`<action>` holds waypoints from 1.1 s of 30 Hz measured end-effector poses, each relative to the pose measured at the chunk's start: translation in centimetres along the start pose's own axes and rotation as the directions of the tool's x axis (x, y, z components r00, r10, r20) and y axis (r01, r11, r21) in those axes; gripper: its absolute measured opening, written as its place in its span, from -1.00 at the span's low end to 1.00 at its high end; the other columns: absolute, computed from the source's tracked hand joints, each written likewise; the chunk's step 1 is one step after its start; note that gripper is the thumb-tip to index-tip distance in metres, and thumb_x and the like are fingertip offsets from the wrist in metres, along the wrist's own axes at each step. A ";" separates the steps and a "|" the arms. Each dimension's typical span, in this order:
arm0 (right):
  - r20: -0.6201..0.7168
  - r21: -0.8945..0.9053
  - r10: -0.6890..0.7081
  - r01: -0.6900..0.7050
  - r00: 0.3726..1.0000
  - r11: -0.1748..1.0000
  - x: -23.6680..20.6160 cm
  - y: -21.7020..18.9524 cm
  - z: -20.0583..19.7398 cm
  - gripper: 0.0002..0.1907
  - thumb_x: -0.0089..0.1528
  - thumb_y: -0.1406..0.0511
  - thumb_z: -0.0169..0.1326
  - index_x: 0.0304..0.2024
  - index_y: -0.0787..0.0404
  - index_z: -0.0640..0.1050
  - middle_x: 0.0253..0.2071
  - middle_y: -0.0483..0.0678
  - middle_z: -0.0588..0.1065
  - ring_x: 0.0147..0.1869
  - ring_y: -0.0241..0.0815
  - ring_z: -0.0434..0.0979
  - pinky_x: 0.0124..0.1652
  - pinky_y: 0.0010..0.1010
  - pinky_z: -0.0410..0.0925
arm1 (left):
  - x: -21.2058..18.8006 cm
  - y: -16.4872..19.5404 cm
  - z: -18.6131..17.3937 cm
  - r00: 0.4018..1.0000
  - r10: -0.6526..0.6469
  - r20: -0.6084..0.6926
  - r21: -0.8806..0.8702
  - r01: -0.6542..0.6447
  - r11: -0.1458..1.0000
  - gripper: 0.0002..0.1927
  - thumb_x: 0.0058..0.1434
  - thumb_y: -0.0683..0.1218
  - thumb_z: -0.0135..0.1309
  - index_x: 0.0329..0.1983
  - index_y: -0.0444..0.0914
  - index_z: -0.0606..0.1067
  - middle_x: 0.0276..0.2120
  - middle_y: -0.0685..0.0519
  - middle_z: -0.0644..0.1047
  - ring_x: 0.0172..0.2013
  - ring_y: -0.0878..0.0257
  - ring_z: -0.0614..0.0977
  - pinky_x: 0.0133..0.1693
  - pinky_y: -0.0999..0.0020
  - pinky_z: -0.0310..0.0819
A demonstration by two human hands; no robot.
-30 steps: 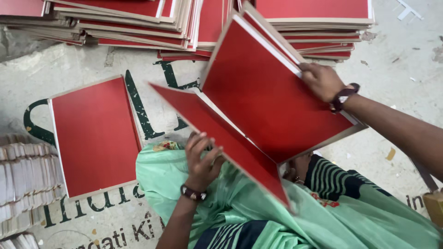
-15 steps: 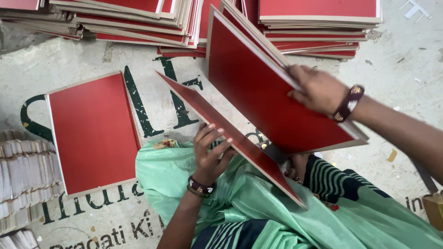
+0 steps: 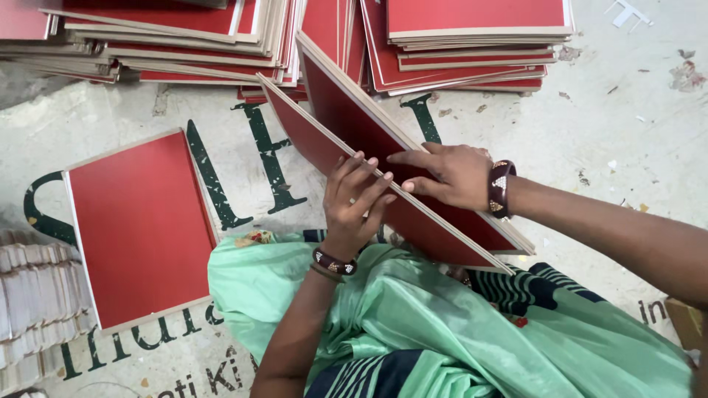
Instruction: The person sits on the floor and repeatedly picks up red-covered books from a stack. They open each book, flip through the pages, and place it back down, continuing this process for multiple books.
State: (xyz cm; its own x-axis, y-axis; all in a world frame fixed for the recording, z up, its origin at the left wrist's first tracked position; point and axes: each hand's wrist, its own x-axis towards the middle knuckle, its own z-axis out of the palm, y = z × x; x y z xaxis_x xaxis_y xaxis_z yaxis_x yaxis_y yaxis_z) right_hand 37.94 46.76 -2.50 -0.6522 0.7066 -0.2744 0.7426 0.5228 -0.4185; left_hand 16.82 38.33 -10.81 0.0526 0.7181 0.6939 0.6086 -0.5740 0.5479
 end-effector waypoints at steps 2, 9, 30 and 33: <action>-0.020 0.013 -0.008 0.008 1.000 1.000 -0.1 0.3 -0.2 -0.31 0.21 -0.19 -0.06 0.37 -0.23 0.33 -0.13 0.12 0.54 -0.17 0.16 0.63 -0.14 0.01 0.47 | -0.1 0.5 0.0 0.999 -0.046 -0.019 -0.045 0.045 0.998 -0.66 0.18 -0.14 0.32 0.05 -0.14 0.63 0.16 0.03 0.50 0.30 -0.03 0.46 0.38 -0.11 0.31; -0.040 0.047 0.015 -0.014 0.999 0.999 -0.2 -0.1 -0.2 -0.27 0.17 -0.17 0.00 0.37 -0.22 0.34 -0.13 0.16 0.52 -0.20 0.17 0.61 -0.21 0.05 0.45 | 0.6 2.8 1.0 0.952 -0.287 -0.107 -0.192 0.263 0.945 -0.79 0.18 -0.23 0.27 -0.11 -0.21 0.63 0.12 0.01 0.50 0.35 -0.07 0.40 0.35 0.00 0.35; 0.002 0.101 0.180 -0.180 0.984 0.979 0.7 4.5 0.7 -0.20 0.20 0.22 -0.14 0.53 -0.14 0.07 -0.27 0.06 0.59 -0.47 0.04 0.59 -0.38 -0.12 0.52 | -3.3 3.1 -2.5 0.900 -0.389 -0.199 -0.123 0.371 0.921 -0.63 0.03 -0.17 -0.10 -0.05 -0.20 0.45 0.25 -0.03 0.44 0.52 -0.13 0.16 0.54 -0.17 -0.02; 0.014 0.127 0.234 -0.234 0.972 0.964 0.6 8.2 -0.9 -0.26 0.33 0.17 -0.23 0.58 -0.23 0.02 -0.18 0.13 0.62 -0.41 0.06 0.62 -0.23 -0.11 0.52 | -5.7 1.5 -4.7 0.960 -0.266 -0.083 -0.015 0.266 0.964 -0.74 0.23 -0.03 -0.10 -0.13 -0.17 0.53 0.24 -0.04 0.42 0.51 -0.14 0.11 0.48 -0.22 -0.01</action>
State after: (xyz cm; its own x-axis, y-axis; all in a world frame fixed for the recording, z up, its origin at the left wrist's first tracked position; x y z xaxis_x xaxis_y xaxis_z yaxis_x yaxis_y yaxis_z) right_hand 43.71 51.91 -5.29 -0.4622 0.8026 -0.3771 0.8491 0.2779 -0.4493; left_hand 13.67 31.50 -11.74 -0.1774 0.8097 0.5595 0.5886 -0.3683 0.7196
